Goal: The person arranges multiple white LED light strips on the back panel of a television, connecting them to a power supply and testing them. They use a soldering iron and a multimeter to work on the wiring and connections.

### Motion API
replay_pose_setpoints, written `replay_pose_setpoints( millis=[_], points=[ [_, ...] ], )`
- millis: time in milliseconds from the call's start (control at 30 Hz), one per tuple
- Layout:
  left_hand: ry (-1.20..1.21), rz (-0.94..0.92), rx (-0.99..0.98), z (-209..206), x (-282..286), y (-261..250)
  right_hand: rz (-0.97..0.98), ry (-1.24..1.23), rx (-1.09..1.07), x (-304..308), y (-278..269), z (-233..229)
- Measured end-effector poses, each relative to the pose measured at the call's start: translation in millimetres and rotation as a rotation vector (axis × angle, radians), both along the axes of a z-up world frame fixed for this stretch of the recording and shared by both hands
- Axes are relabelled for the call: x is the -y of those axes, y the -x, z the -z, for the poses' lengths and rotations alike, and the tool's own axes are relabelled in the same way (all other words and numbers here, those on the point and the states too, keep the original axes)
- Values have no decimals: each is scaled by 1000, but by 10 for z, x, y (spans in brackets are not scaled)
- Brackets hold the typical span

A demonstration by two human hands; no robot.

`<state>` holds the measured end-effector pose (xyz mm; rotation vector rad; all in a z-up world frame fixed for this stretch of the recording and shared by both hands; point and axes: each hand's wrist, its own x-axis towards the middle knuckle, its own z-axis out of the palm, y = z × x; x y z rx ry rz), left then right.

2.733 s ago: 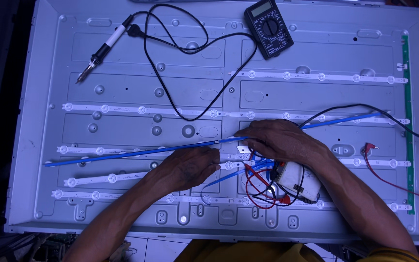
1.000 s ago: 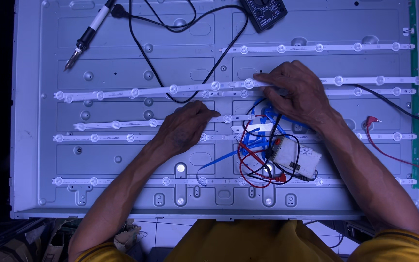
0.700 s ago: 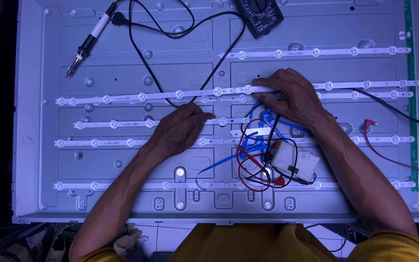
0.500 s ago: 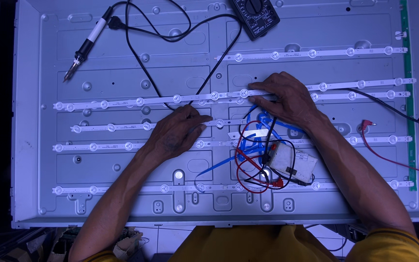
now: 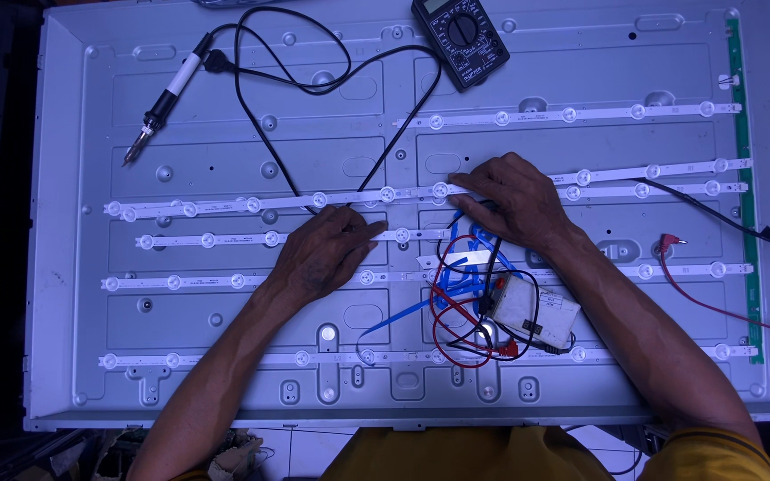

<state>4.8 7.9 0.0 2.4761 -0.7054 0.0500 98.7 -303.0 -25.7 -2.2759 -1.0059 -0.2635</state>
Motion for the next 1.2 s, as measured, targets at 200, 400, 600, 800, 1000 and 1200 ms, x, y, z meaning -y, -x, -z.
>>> replay_pose_setpoints(
  millis=[200,400,600,800,1000,1200],
  points=[
    [-33,-40,68,90,-16,-11,10,-19,86,-2,0,-18],
    [-130,-77,123,1,-126,-49,12,-17,93,3,-1,24],
    [-175,-85,47,-167,-276,-65,10,-16,51,12,6,6],
    [-209,-84,34,-225,-305,-60,14,-11,29,13,2,3],
    [-245,-59,31,-112,-352,-77,13,-60,26,-27,23,-28],
    [-182,-50,107,188,-316,-98,-31,-9,118,39,-21,75]
  ],
)
